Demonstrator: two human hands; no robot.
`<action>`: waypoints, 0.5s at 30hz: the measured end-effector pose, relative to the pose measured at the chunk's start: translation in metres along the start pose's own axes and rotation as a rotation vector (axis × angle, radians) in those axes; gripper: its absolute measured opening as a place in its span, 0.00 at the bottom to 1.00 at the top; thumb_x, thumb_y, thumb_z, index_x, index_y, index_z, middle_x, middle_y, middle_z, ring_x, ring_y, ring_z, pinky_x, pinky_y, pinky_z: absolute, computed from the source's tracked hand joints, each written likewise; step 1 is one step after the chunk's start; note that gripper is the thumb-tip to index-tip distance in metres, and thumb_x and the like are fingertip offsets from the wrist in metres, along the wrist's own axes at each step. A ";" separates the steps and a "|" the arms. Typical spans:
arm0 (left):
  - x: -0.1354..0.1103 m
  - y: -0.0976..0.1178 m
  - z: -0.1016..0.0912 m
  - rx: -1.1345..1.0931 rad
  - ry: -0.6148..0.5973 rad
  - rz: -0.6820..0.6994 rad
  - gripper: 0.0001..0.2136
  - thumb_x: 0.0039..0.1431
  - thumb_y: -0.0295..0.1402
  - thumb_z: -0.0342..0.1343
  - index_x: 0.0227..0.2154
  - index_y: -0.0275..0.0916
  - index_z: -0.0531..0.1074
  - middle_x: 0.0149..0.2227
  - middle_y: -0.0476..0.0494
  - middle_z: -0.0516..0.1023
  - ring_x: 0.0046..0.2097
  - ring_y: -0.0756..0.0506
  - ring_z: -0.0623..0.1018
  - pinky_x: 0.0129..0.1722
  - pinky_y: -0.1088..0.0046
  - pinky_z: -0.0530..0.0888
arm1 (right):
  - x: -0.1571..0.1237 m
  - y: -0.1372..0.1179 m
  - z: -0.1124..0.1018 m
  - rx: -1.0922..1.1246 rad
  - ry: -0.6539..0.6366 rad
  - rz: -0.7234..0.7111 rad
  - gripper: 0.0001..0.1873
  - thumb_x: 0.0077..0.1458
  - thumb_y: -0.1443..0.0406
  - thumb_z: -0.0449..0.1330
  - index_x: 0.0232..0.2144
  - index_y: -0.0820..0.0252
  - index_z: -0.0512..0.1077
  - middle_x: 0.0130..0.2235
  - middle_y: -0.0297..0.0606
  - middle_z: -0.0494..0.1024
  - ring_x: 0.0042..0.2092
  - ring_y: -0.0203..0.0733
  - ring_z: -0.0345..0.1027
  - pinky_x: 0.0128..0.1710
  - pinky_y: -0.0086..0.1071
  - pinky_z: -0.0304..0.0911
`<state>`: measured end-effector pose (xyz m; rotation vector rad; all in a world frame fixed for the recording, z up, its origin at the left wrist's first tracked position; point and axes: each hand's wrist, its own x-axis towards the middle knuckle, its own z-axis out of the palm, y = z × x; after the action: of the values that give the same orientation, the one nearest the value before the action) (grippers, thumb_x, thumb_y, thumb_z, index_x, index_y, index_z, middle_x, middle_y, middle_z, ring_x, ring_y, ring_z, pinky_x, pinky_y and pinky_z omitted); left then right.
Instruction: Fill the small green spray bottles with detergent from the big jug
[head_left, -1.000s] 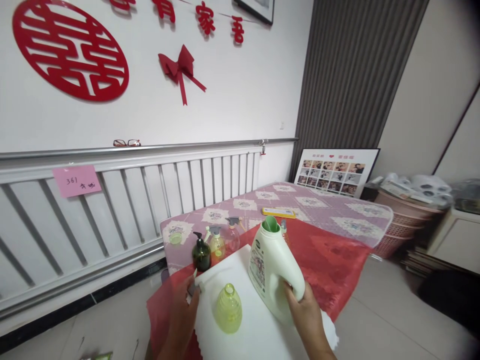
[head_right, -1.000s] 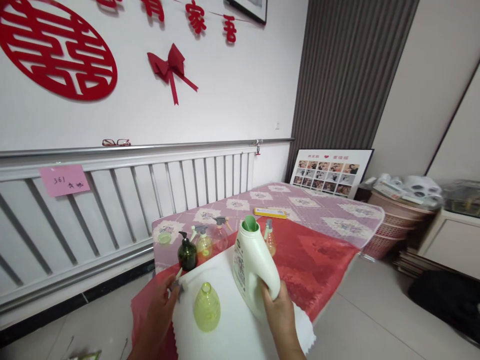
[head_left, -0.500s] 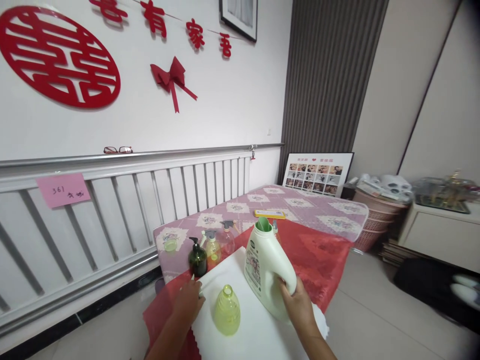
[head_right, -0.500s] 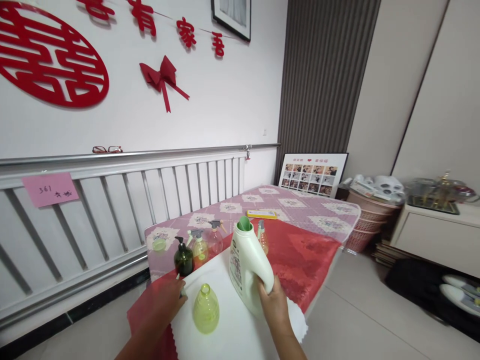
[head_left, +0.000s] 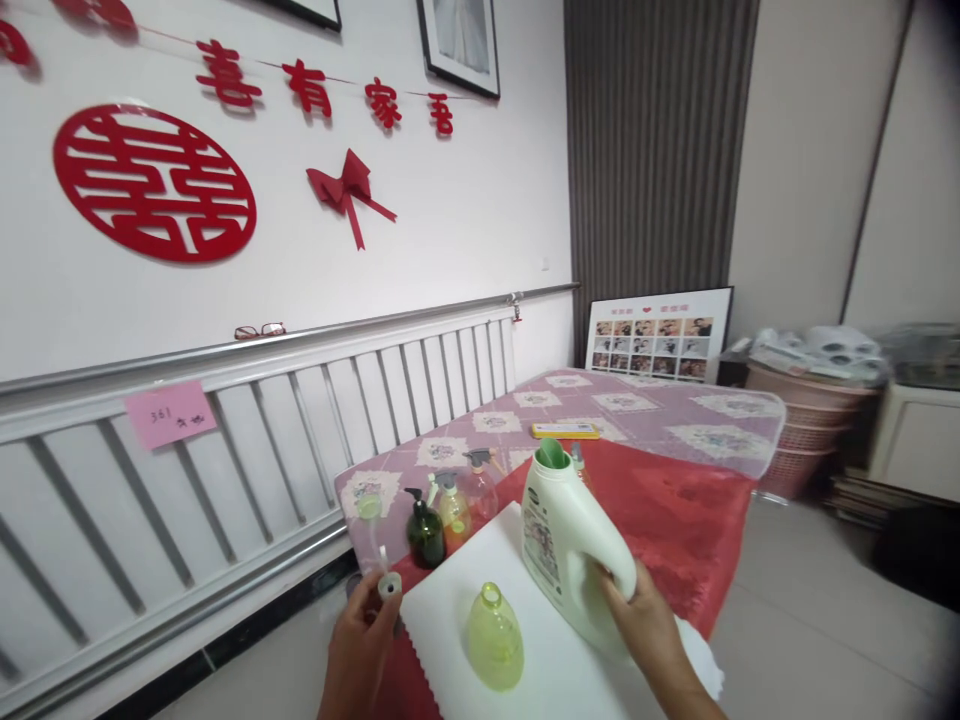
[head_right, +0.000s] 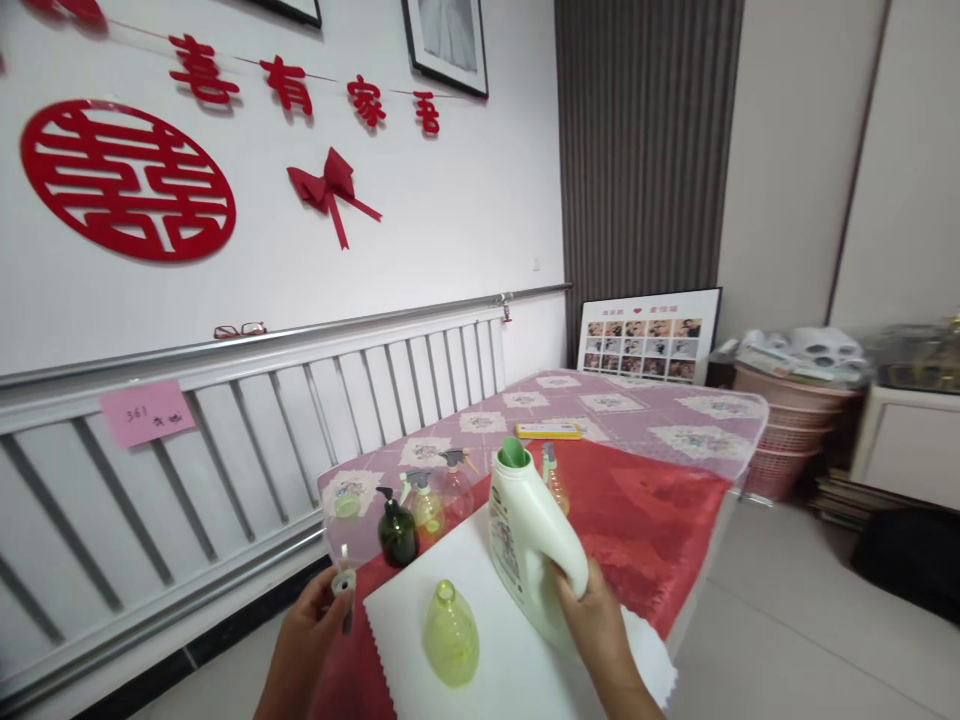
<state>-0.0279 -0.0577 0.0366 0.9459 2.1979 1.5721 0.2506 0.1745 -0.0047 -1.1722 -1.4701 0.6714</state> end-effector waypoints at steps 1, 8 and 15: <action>-0.009 0.007 -0.005 -0.304 0.039 -0.034 0.25 0.51 0.51 0.61 0.47 0.41 0.74 0.37 0.45 0.84 0.39 0.43 0.81 0.37 0.70 0.75 | 0.001 0.001 0.001 0.004 -0.002 0.009 0.19 0.40 0.49 0.59 0.30 0.55 0.73 0.27 0.35 0.81 0.31 0.48 0.74 0.31 0.37 0.69; -0.054 0.047 -0.015 -1.041 0.069 -0.095 0.24 0.38 0.42 0.73 0.40 0.43 0.78 0.38 0.46 0.84 0.39 0.44 0.83 0.43 0.67 0.79 | 0.006 0.010 0.004 -0.050 -0.020 0.061 0.20 0.38 0.47 0.58 0.29 0.54 0.73 0.26 0.36 0.80 0.31 0.51 0.74 0.29 0.38 0.67; -0.062 0.041 -0.004 -1.111 -0.032 -0.072 0.20 0.42 0.41 0.72 0.41 0.46 0.78 0.43 0.46 0.83 0.38 0.46 0.82 0.39 0.72 0.80 | 0.005 0.004 0.002 -0.042 -0.043 0.072 0.21 0.38 0.47 0.58 0.30 0.54 0.73 0.27 0.37 0.81 0.32 0.53 0.75 0.30 0.40 0.68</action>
<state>0.0307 -0.0931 0.0664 0.4911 0.9667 2.2407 0.2506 0.1814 -0.0069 -1.2549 -1.4898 0.7219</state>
